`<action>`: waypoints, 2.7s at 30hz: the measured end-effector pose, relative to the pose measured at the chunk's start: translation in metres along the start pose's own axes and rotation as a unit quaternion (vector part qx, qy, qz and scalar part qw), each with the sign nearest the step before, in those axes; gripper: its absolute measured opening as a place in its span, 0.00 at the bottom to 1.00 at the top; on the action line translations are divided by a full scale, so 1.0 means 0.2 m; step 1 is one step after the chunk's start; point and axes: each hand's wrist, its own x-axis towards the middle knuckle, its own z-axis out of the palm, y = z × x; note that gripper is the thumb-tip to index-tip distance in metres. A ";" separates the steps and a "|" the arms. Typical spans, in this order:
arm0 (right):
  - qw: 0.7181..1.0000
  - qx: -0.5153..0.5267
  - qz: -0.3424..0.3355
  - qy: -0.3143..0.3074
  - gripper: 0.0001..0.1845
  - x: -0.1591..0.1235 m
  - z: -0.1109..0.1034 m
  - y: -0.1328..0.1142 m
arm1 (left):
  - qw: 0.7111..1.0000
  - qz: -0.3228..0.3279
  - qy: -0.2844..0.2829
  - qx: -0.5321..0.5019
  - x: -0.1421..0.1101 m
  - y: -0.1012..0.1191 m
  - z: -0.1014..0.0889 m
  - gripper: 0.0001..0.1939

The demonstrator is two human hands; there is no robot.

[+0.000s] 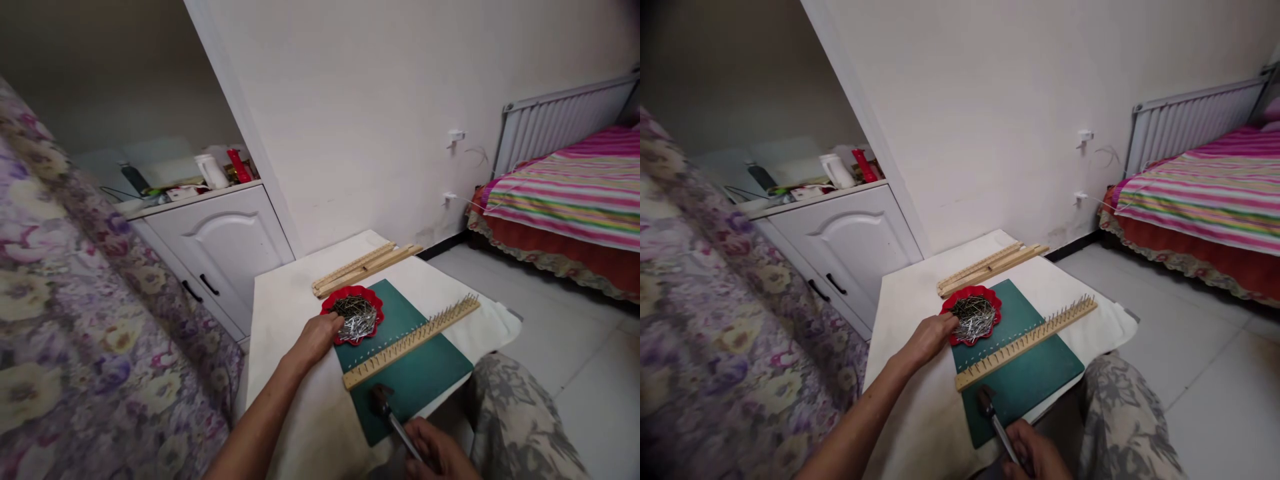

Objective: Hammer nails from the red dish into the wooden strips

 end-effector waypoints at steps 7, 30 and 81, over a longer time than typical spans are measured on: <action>0.999 -0.032 -0.014 0.006 0.11 0.00 0.02 -0.03 | 0.998 -0.023 0.050 -0.025 -0.02 0.07 0.07 0.09; 0.978 0.004 -0.043 0.206 0.14 -0.06 0.05 -0.18 | 0.927 -0.023 0.156 -0.340 -0.54 0.71 0.30 0.09; 0.979 -0.010 0.000 0.203 0.14 -0.10 0.06 -0.14 | 0.872 -0.155 0.319 -0.338 -0.39 0.44 0.45 0.09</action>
